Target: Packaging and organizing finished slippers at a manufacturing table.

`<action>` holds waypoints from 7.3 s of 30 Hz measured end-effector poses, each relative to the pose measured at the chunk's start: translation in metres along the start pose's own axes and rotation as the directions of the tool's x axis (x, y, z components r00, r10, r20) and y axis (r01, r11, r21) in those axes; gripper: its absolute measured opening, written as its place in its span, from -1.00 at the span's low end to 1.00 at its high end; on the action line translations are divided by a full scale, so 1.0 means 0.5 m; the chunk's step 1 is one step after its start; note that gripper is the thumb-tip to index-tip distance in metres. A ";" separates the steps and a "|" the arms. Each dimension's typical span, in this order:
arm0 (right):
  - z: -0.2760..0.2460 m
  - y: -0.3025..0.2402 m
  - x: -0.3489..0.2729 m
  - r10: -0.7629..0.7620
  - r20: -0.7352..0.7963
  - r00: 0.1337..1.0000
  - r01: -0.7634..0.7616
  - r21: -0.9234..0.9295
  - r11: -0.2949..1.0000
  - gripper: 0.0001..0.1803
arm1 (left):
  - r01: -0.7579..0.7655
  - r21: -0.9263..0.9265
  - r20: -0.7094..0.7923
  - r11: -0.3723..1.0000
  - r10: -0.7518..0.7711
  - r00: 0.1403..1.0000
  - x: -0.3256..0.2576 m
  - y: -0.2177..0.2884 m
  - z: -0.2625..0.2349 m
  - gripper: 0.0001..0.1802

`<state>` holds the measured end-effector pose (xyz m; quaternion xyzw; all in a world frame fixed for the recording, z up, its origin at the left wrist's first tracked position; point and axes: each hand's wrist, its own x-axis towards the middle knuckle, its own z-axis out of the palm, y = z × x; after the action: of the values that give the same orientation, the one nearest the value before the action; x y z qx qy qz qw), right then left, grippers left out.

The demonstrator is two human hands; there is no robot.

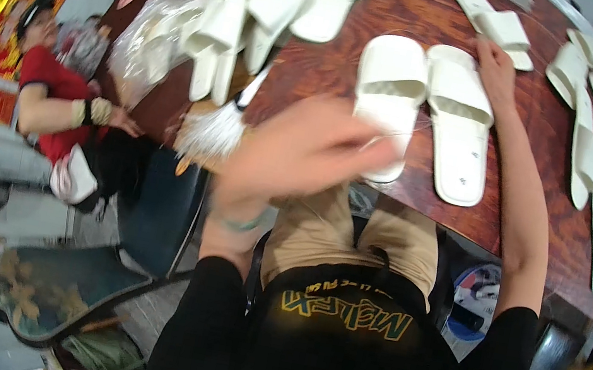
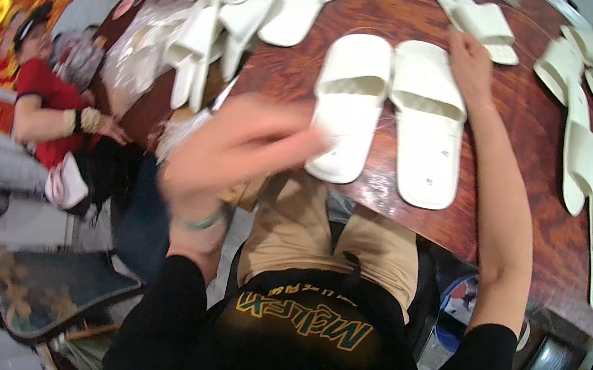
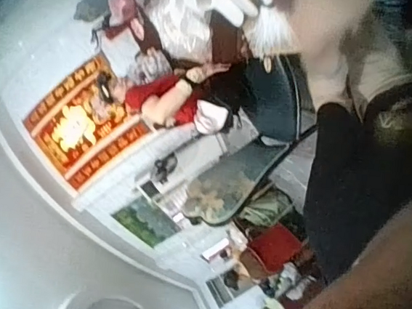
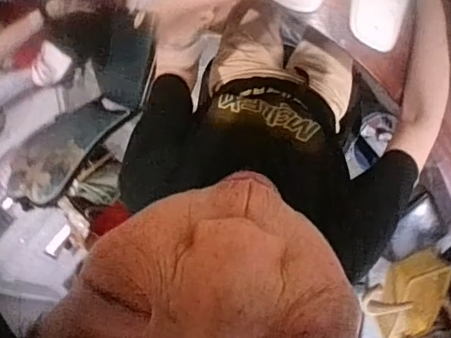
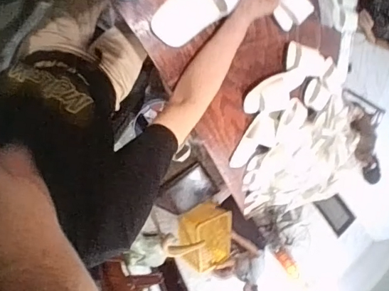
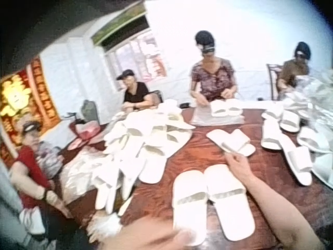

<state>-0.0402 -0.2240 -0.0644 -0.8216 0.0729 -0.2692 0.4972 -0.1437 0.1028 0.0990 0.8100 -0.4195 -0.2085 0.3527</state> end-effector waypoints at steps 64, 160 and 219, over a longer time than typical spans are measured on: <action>-0.148 -0.199 -0.022 -0.221 0.925 0.308 0.399 0.085 0.913 -0.27 | 0.637 0.288 -0.860 0.715 -0.100 0.501 -0.110 -0.324 -0.306 -0.28; -0.045 -0.318 -0.295 0.504 0.696 0.511 -0.711 0.013 0.703 -0.83 | -0.078 -0.234 -0.388 0.969 -0.020 0.921 0.301 -0.303 0.032 -0.64; -0.042 -0.332 -0.429 -0.521 0.518 0.678 0.728 -0.570 0.381 -0.67 | -0.228 -0.272 0.033 0.935 0.246 0.969 0.377 -0.177 0.092 -0.74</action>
<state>-0.2564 -0.0750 0.0059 -0.9386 -0.2068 -0.2756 -0.0183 -0.0200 -0.0357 -0.0058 0.6915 -0.4938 -0.2456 0.4666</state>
